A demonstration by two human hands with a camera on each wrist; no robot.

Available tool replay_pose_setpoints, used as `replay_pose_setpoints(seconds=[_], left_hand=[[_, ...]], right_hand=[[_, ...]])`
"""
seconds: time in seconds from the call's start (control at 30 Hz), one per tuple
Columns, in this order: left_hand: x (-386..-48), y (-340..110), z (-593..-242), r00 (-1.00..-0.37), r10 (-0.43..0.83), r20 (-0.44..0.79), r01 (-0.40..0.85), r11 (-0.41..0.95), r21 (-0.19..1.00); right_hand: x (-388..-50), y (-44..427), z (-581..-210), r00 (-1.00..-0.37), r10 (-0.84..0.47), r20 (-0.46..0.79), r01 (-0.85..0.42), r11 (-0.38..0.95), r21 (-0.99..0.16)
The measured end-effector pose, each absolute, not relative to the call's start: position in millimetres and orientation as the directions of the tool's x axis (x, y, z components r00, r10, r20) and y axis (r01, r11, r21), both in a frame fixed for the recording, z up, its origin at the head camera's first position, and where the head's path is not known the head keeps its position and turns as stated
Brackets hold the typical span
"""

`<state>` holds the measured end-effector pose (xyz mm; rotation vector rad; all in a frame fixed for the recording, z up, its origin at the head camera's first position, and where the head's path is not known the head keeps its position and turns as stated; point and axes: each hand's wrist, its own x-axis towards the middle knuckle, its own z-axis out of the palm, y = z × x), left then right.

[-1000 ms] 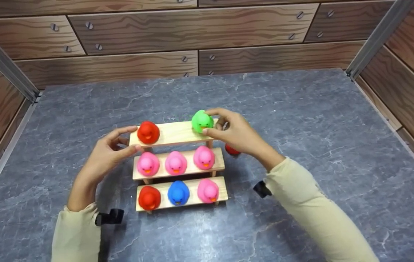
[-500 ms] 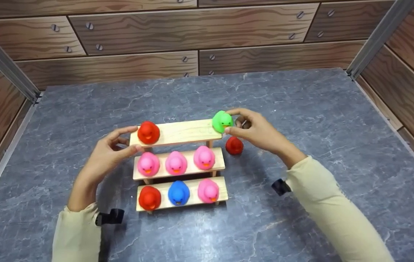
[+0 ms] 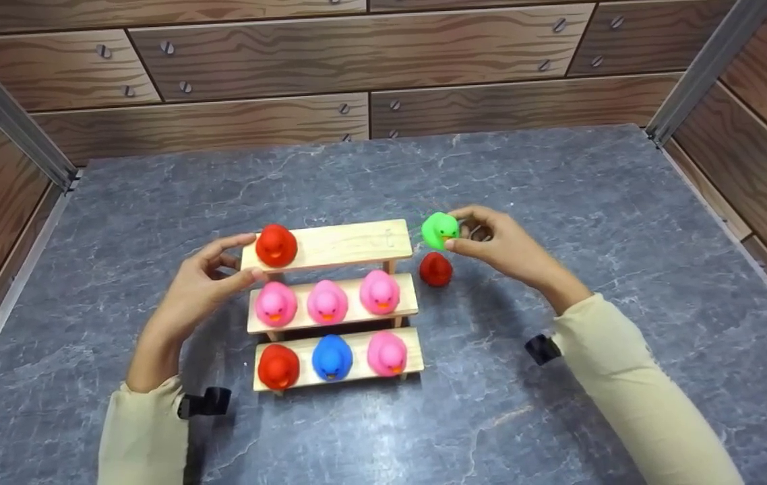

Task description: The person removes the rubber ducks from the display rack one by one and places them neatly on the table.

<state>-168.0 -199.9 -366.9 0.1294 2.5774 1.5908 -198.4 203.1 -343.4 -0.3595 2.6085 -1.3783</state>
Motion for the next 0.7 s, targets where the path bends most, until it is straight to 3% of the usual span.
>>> replay_pose_setpoints(seconds=[0.7], left_hand=[[-169, -200, -368, -0.99, 0.129, -0.059, 0.007, 0.461, 0.888]], right_hand=[[-199, 239, -368, -0.929, -0.346, -0.133, -0.118, 0.616, -0.779]])
